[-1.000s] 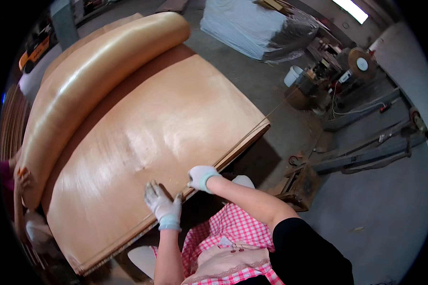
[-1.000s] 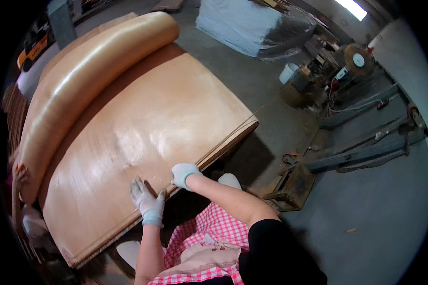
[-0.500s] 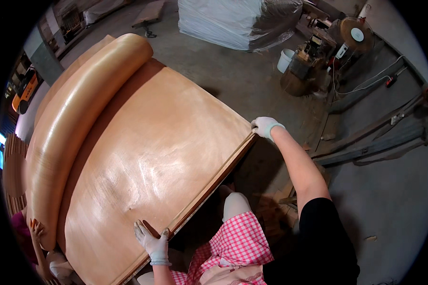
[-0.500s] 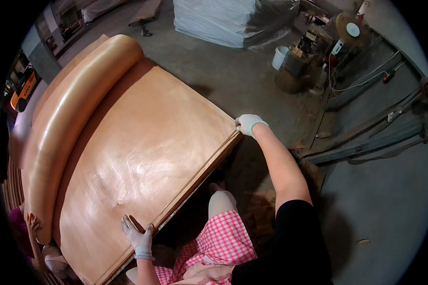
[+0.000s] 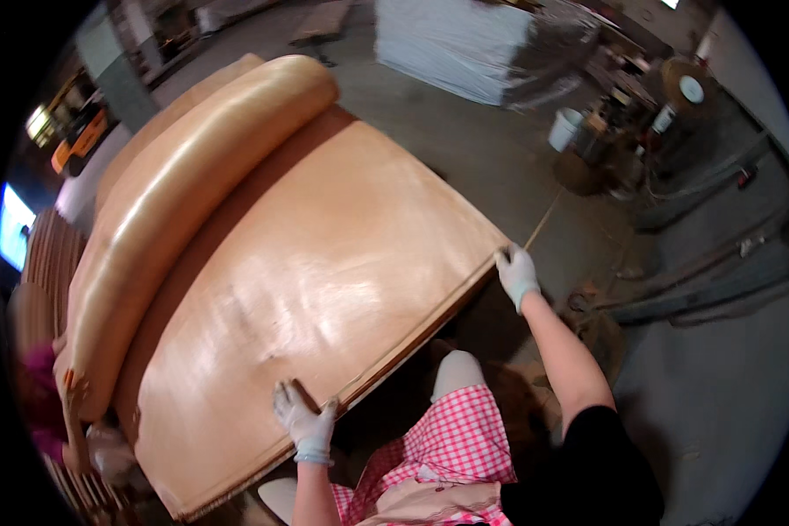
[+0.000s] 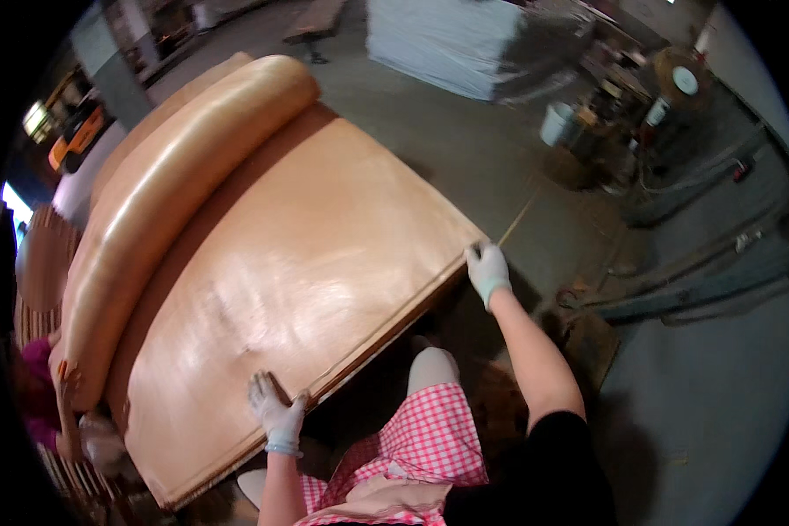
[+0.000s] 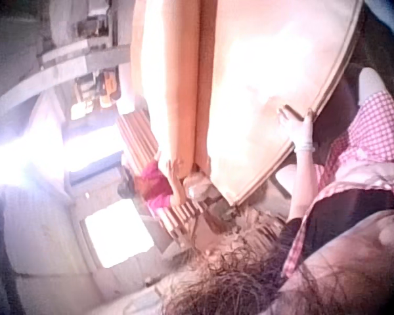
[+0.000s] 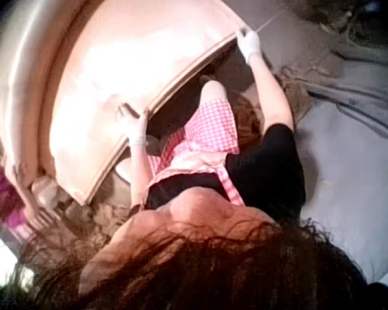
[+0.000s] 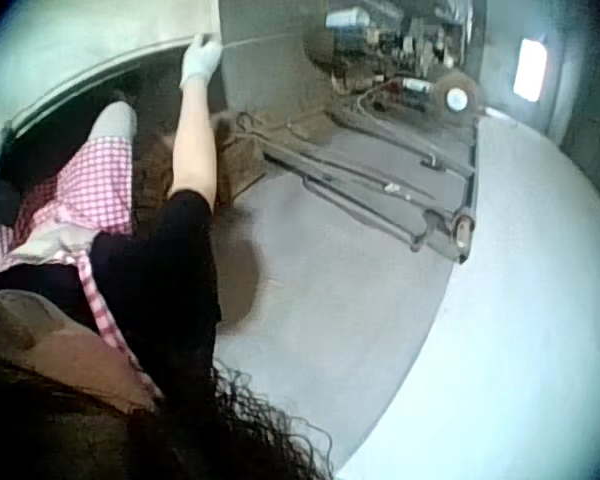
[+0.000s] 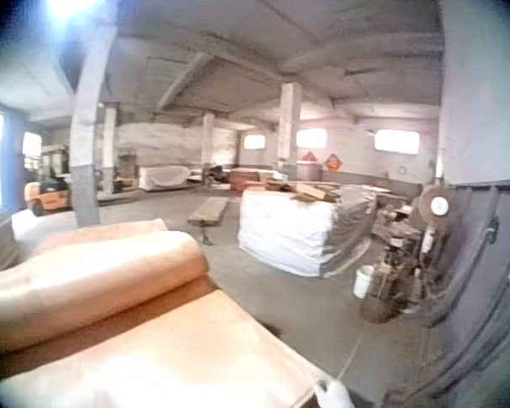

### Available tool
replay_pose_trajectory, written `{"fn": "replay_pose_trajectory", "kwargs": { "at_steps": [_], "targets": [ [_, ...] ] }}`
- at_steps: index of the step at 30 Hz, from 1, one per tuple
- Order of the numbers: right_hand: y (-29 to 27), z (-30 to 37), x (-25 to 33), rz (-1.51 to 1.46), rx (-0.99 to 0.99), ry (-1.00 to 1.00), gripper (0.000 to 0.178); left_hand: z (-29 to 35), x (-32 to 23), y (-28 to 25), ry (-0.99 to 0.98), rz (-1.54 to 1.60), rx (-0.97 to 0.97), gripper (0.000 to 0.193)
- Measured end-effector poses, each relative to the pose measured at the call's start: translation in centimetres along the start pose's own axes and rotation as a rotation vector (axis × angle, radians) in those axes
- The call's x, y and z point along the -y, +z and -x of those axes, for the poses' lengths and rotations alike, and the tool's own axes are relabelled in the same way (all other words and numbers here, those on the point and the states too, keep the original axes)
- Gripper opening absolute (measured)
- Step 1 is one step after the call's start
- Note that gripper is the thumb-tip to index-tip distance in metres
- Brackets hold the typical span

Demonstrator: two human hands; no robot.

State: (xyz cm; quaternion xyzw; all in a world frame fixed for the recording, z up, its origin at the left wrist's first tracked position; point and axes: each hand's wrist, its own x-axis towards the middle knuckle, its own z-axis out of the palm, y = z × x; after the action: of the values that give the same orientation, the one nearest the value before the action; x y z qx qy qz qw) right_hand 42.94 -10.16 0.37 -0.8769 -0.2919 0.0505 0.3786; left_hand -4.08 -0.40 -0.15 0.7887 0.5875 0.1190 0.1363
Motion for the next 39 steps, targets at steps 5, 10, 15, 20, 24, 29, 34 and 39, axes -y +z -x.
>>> {"fn": "replay_pose_trajectory", "kwargs": {
  "at_steps": [5, 10, 15, 20, 24, 29, 34, 39],
  "targets": [
    [3.2, 14.3, 9.4, -0.275, 0.408, -0.341, 0.03, 1.9, -1.6, -0.4, 0.232, 0.313, -0.231, 0.049],
    [3.8, 25.5, 16.8, -0.752, 0.962, -0.279, 0.013, 6.9, -5.5, -6.2, 0.323, 0.639, -0.124, 0.029],
    [2.7, 30.8, 21.2, -0.84, 1.146, -0.209, 0.02, 10.7, -2.2, -7.5, 0.271, 0.834, -0.299, 0.02],
    [4.2, 32.7, 22.2, -0.807, 1.152, -0.221, 0.019, 12.6, -1.5, -6.8, -0.118, 1.274, -0.155, 0.015],
    [5.0, 33.6, 23.2, -0.771, 1.183, -0.139, 0.018, 12.9, -0.1, -4.6, -0.243, 1.506, -0.075, 0.017],
    [5.4, 35.1, 23.7, -0.868, 1.13, -0.07, 0.042, 13.4, 0.8, -3.1, -0.273, 1.562, -0.024, 0.016],
    [5.7, 34.7, 23.5, -0.737, 1.141, -0.129, 0.049, 13.6, 0.9, -2.3, -0.265, 1.665, -0.123, 0.011],
    [3.7, 31.9, 26.9, 0.053, 0.913, -0.969, 0.017, 12.8, 3.8, -4.4, -0.382, 1.937, -0.401, 0.014]
  ]
}}
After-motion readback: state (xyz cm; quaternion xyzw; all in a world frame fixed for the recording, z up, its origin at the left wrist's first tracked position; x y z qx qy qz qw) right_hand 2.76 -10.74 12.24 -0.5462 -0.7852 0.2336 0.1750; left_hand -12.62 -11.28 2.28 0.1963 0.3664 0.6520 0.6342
